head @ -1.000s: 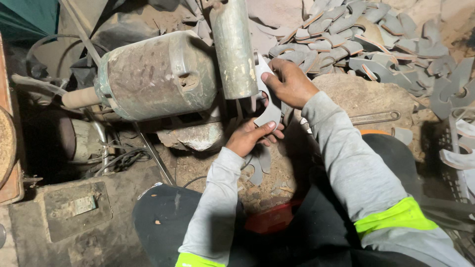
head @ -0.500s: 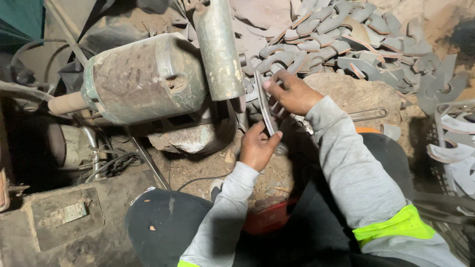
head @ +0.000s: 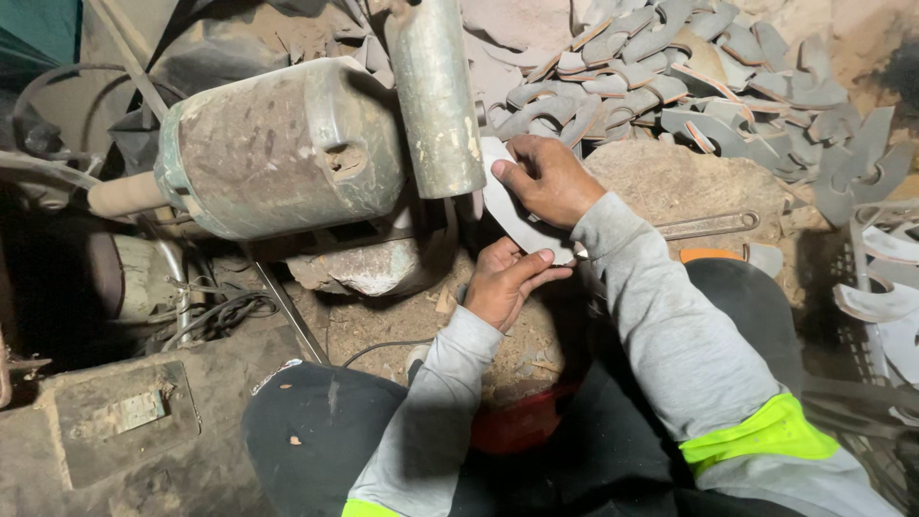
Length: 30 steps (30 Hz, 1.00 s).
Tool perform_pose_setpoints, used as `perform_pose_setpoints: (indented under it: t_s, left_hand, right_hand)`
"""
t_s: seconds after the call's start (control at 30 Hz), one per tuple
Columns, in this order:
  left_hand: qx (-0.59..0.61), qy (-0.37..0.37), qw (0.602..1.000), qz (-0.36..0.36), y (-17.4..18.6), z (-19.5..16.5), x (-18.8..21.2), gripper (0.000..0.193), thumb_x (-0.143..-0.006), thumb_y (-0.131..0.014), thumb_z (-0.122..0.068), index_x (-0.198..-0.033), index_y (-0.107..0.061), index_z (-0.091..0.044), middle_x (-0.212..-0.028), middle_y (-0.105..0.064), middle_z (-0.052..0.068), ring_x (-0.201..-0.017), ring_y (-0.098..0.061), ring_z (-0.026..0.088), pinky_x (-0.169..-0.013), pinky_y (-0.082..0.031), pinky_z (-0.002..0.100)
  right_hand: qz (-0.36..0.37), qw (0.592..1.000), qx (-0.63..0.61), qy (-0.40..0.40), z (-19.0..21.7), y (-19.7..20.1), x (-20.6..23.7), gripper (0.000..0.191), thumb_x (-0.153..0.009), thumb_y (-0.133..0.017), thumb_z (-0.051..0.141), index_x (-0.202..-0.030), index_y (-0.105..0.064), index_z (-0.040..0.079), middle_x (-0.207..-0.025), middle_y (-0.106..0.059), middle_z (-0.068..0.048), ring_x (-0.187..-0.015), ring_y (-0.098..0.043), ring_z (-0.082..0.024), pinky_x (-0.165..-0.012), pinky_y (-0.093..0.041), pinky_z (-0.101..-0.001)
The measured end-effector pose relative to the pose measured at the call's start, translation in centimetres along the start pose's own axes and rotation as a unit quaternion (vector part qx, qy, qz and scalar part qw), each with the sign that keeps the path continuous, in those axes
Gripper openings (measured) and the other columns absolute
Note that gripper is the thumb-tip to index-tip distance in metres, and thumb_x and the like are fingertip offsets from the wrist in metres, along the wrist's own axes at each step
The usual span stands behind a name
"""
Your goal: The person sits at a grinding machine and repeatedly presses the edges of curved shoe sole pieces against the rotating wheel to smooth them. The person handles the parts one at a time, rotating them to grind different edges, and places the finished pieces into a pile nearby.
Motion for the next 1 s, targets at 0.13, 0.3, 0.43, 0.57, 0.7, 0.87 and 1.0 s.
perform_pose_setpoints:
  t_s: [0.13,0.3,0.43,0.57,0.7,0.87,1.0]
  left_hand:
    - [0.015,0.002,1.0,0.011,0.2,-0.1,-0.4,0.019,-0.097,-0.064,0.0,-0.116,-0.065,0.007,-0.109,-0.072,0.015,-0.104,-0.071,0.027,-0.099,-0.059,0.051]
    - [0.008,0.007,1.0,0.016,0.2,-1.0,-1.4,0.022,-0.097,-0.064,-0.001,-0.118,-0.065,0.006,-0.113,-0.072,0.016,-0.107,-0.07,0.027,-0.101,-0.058,0.051]
    - [0.005,0.004,1.0,0.019,0.0,-2.1,-2.3,0.025,-0.097,-0.063,-0.003,-0.121,-0.064,0.005,-0.114,-0.071,0.016,-0.108,-0.07,0.028,-0.101,-0.057,0.05]
    - [0.017,0.005,1.0,0.024,-0.2,-2.1,-2.1,0.025,-0.098,-0.065,-0.003,-0.121,-0.064,0.006,-0.115,-0.071,0.016,-0.109,-0.07,0.028,-0.102,-0.057,0.051]
    - [0.035,-0.001,0.999,0.024,-0.5,-0.9,-1.1,0.024,-0.1,-0.065,-0.004,-0.121,-0.064,0.006,-0.115,-0.071,0.016,-0.11,-0.07,0.029,-0.103,-0.057,0.052]
    - [-0.116,-0.018,0.992,-0.052,-0.1,1.3,0.5,0.024,-0.093,-0.064,-0.005,-0.115,-0.066,0.004,-0.113,-0.072,0.018,-0.105,-0.071,0.03,-0.095,-0.058,0.044]
    - [-0.541,-0.203,0.786,-0.221,0.3,-0.7,2.3,0.026,-0.084,-0.071,-0.004,-0.109,-0.07,0.003,-0.117,-0.069,0.027,-0.108,-0.065,0.041,-0.096,-0.051,0.045]
  right_hand:
    - [-0.003,1.0,0.006,-0.003,0.2,0.2,-0.4,0.031,-0.098,-0.065,0.027,-0.091,-0.065,-0.003,-0.07,-0.059,-0.01,-0.065,-0.051,-0.017,-0.06,-0.044,-0.0371]
    - [0.002,1.0,0.004,-0.026,-0.1,0.5,-1.4,0.033,-0.099,-0.065,0.028,-0.089,-0.063,-0.003,-0.068,-0.057,-0.01,-0.065,-0.049,-0.017,-0.059,-0.043,-0.0373]
    - [-0.018,1.0,0.018,-0.001,0.3,1.0,-2.3,0.035,-0.101,-0.065,0.028,-0.085,-0.061,-0.003,-0.067,-0.054,-0.01,-0.064,-0.047,-0.017,-0.059,-0.042,-0.0374]
    - [-0.028,0.999,0.014,0.011,0.5,0.9,-2.2,0.033,-0.1,-0.066,0.027,-0.085,-0.06,-0.002,-0.067,-0.053,-0.009,-0.064,-0.046,-0.016,-0.058,-0.041,-0.0372]
    - [-0.01,1.0,0.013,-0.006,0.2,0.6,-1.3,0.034,-0.1,-0.066,0.027,-0.084,-0.059,-0.002,-0.066,-0.052,-0.009,-0.064,-0.045,-0.016,-0.057,-0.041,-0.0371]
    - [0.117,0.99,0.025,-0.073,-0.9,0.1,0.4,0.038,-0.099,-0.068,0.032,-0.089,-0.062,-0.005,-0.069,-0.055,-0.012,-0.067,-0.048,-0.017,-0.06,-0.044,-0.0387]
    - [0.243,0.969,-0.005,-0.048,-0.8,0.9,1.8,0.035,-0.094,-0.066,0.033,-0.109,-0.071,0.002,-0.091,-0.074,-0.004,-0.084,-0.064,-0.013,-0.078,-0.053,-0.0328]
Point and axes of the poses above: each hand's wrist, its own x-axis away from the middle knuckle, its own y-axis out of the back of the hand, z = x × y, the point moved 6 cm from there along -x, towards the middle knuckle
